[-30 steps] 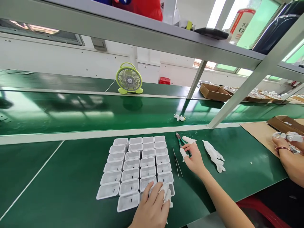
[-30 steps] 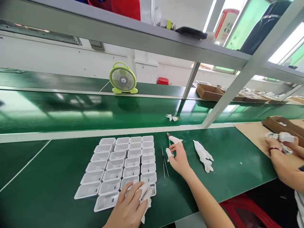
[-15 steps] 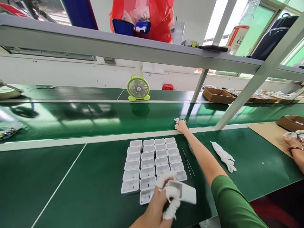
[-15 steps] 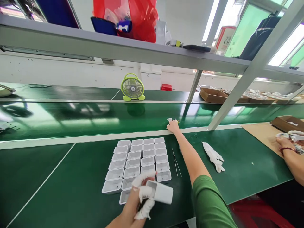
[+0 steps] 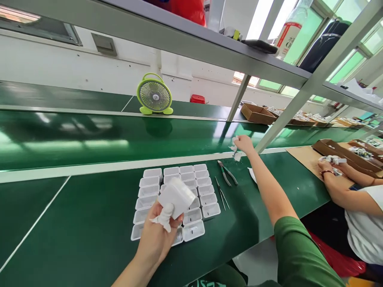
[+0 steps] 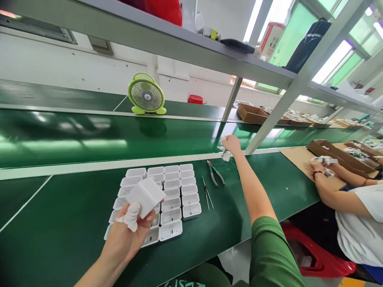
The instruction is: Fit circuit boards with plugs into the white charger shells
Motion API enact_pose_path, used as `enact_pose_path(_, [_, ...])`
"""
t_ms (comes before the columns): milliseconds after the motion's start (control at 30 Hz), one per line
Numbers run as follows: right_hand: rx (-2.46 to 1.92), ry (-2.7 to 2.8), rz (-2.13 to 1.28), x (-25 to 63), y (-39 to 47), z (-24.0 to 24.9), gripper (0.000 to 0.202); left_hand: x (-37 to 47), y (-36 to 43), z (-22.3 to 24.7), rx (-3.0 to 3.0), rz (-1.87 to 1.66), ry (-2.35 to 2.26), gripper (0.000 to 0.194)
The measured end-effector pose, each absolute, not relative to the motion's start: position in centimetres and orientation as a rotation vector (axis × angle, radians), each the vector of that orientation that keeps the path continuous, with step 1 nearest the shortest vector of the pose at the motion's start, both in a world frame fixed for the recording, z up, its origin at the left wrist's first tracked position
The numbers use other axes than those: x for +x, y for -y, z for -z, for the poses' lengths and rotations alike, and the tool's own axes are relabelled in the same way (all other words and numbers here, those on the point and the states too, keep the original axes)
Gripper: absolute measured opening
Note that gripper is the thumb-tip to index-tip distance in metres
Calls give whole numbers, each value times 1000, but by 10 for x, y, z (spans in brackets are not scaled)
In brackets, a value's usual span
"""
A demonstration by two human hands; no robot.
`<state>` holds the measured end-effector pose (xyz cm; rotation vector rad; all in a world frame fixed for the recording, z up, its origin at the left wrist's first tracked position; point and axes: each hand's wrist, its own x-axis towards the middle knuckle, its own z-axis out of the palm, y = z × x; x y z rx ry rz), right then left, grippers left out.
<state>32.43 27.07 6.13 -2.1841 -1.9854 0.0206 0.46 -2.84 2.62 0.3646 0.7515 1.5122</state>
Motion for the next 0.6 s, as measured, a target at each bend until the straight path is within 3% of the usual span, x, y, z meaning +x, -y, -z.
enact_pose_path(200, [-2181, 2141, -109, 312, -258, -39, 35, -10, 12, -22, 300, -1482, -686, 58])
enact_pose_path(600, [-2554, 1947, -190, 300, -259, -30, 31, -8, 11, -20, 481, -1443, -613, 71])
